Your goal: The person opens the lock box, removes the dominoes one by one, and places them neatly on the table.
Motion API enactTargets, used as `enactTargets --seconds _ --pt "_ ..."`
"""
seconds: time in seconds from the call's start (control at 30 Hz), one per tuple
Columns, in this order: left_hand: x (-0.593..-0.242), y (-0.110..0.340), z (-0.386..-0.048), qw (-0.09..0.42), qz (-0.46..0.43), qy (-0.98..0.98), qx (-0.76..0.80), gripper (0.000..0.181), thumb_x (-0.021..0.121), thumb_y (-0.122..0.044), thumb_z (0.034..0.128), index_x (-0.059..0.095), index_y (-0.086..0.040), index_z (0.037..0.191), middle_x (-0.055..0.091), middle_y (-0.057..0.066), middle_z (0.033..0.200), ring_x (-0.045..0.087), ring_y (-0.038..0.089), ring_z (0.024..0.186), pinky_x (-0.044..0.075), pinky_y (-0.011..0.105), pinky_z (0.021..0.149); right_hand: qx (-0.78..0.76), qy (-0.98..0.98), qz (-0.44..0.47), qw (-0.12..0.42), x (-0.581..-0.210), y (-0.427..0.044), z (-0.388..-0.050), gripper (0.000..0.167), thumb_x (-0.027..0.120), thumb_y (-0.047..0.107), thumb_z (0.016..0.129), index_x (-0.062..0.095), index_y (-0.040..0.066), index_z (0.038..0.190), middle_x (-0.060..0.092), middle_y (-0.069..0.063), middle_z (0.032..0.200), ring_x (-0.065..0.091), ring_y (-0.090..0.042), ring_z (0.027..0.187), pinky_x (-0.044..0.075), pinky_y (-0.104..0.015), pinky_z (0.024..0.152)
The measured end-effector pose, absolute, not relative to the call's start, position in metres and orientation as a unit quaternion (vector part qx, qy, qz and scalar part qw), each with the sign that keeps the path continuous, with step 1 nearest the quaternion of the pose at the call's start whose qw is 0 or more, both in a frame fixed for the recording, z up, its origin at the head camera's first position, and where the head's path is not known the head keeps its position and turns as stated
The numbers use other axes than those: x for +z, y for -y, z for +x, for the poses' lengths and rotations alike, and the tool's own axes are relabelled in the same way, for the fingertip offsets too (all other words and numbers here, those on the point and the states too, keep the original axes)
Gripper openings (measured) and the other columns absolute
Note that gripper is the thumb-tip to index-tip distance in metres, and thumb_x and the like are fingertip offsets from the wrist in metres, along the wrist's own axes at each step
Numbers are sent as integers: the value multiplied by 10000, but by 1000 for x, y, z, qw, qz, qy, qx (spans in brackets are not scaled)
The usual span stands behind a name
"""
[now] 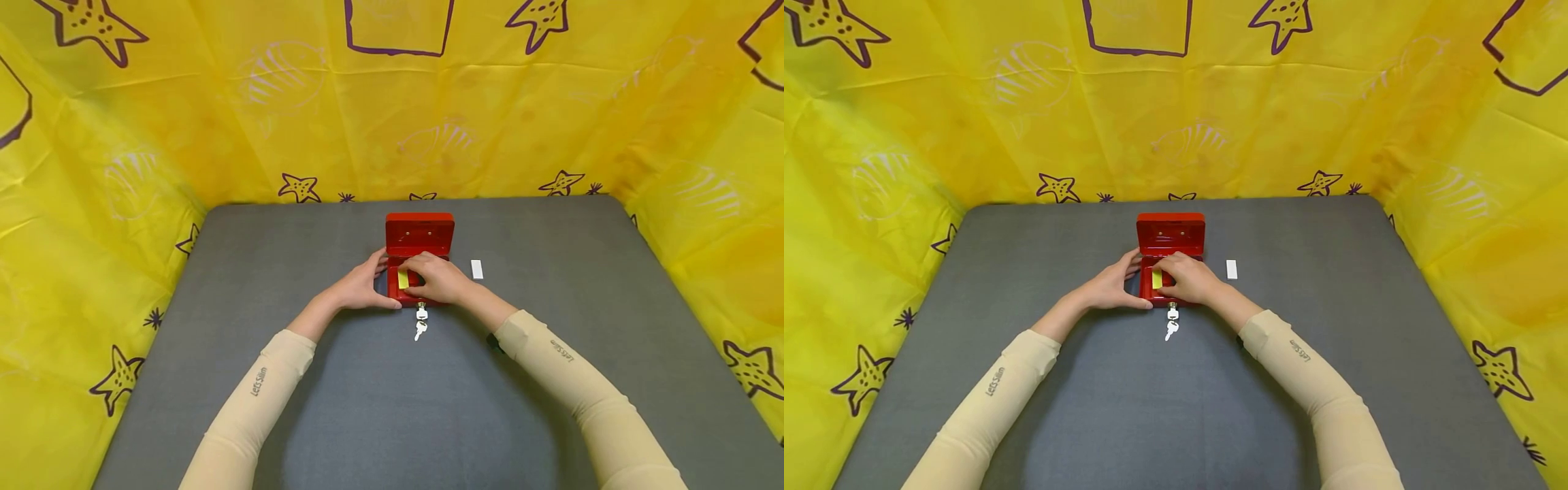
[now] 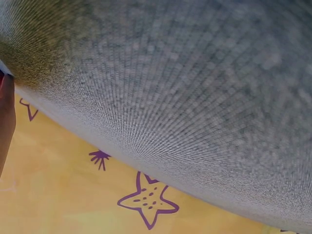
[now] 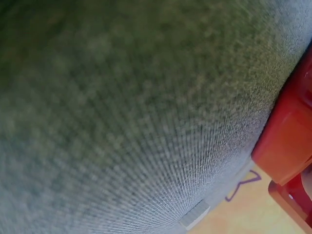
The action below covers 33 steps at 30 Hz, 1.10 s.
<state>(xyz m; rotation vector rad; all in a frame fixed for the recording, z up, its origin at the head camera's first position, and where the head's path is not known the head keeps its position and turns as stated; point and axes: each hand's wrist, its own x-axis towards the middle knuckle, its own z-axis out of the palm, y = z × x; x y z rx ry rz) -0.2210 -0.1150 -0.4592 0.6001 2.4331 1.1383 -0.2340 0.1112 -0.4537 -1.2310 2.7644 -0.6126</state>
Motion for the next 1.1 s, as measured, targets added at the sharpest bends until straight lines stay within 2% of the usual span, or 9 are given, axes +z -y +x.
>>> enactTargets --seconds 0.27,0.73,1.1 --pt "-458 115 -221 196 214 -867 406 1159 861 -371 714 91 -158 1555 336 88 1524 385 228 1372 356 386 1095 -200 -895 -397 22 -453 -110 -234 381 755 237 853 679 57 1180 669 -72 1171 550 -231 1126 451 -379 988" --pt "-456 114 -223 190 219 -866 408 1178 869 -352 712 79 -126 1555 341 125 1513 395 256 1367 345 383 1103 -265 -885 -381 24 -451 -118 -234 420 781 249 835 668 59 1192 664 -67 1178 561 -233 1119 430 -390 1014" --pt "-460 114 -220 187 215 -866 410 1183 871 -374 698 95 -122 1555 357 118 1503 403 266 1356 370 401 1086 -345 -876 -337 14 -451 -130 -227 445 810 238 808 669 93 1205 668 -46 1174 593 -233 1054 496 -390 916"
